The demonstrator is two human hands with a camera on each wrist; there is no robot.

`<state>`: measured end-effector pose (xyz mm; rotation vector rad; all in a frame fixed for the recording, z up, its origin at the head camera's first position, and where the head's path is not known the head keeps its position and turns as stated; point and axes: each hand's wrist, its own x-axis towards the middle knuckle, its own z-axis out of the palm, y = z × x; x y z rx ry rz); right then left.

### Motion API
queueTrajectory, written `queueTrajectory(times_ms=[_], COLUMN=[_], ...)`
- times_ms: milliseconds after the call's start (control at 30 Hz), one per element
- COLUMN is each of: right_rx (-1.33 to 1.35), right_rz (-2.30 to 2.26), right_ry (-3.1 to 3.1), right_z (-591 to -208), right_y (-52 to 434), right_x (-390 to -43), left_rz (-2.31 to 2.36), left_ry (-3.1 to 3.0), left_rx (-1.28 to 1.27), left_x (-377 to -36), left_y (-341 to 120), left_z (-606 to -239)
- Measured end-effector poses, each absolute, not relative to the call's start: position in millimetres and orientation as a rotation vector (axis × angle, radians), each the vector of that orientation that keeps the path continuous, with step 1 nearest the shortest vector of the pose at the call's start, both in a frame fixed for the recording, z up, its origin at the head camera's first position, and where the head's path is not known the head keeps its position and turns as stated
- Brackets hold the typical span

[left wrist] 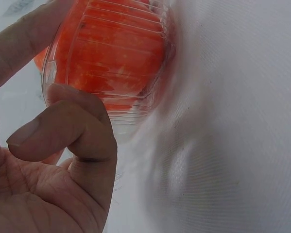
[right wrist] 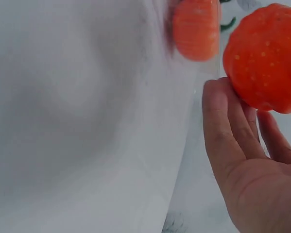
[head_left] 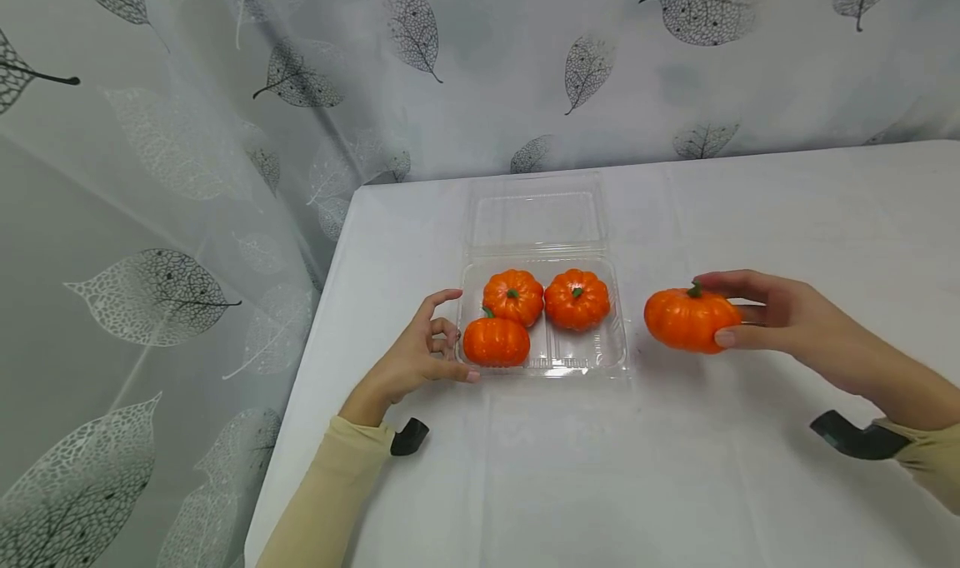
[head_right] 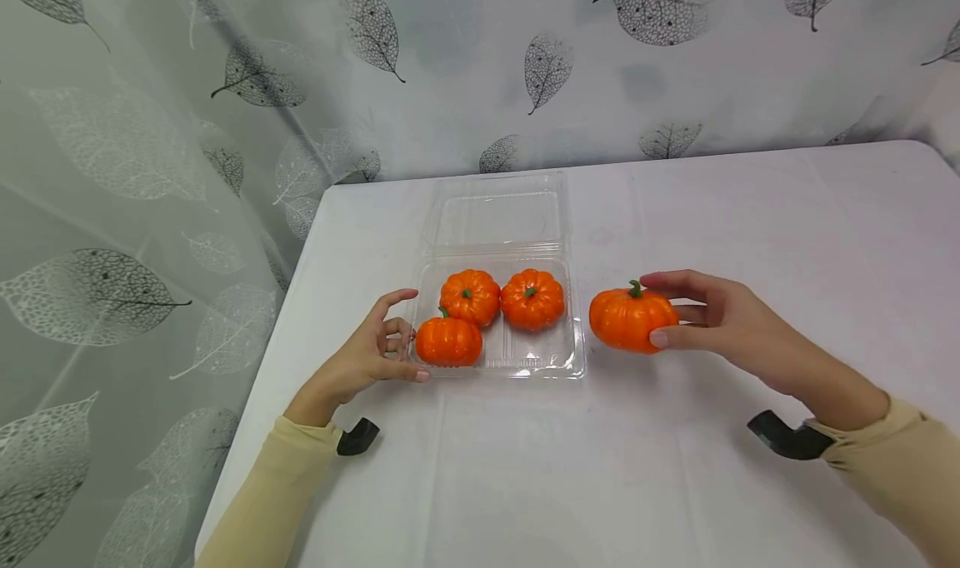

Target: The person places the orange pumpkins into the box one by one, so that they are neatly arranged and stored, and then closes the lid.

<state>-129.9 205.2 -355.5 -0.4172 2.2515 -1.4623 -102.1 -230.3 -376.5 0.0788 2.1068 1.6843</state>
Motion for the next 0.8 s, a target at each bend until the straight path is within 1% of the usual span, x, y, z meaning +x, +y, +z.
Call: queueTrajectory(times_ms=[200,433,633,800], right_rx=[-0.475,-0.478,-0.519,-0.572], right_rz=[-1.502,-1.547,-1.551,-1.469], right_ry=[2.257,2.242,2.19,2.282], right_z=[-351.9,-351.7,-358.0,-364.3], right_y=[185.3,162.6,146.2,135.9], right_x=[-129.2,-131.1,-134.6,-135.5], left_rz=[1.684,1.692,1.699,1.694], left_ry=[2.107,2.099,2.093,2.098], left_rx=[0.07,0.057,0.055,0.069], left_x=[-101.9,-101.8,-101.6,-101.5], left_y=[-230.8,-230.7,-230.4,-230.4], left_z=[-376.4,-377.4,-377.9,-377.7])
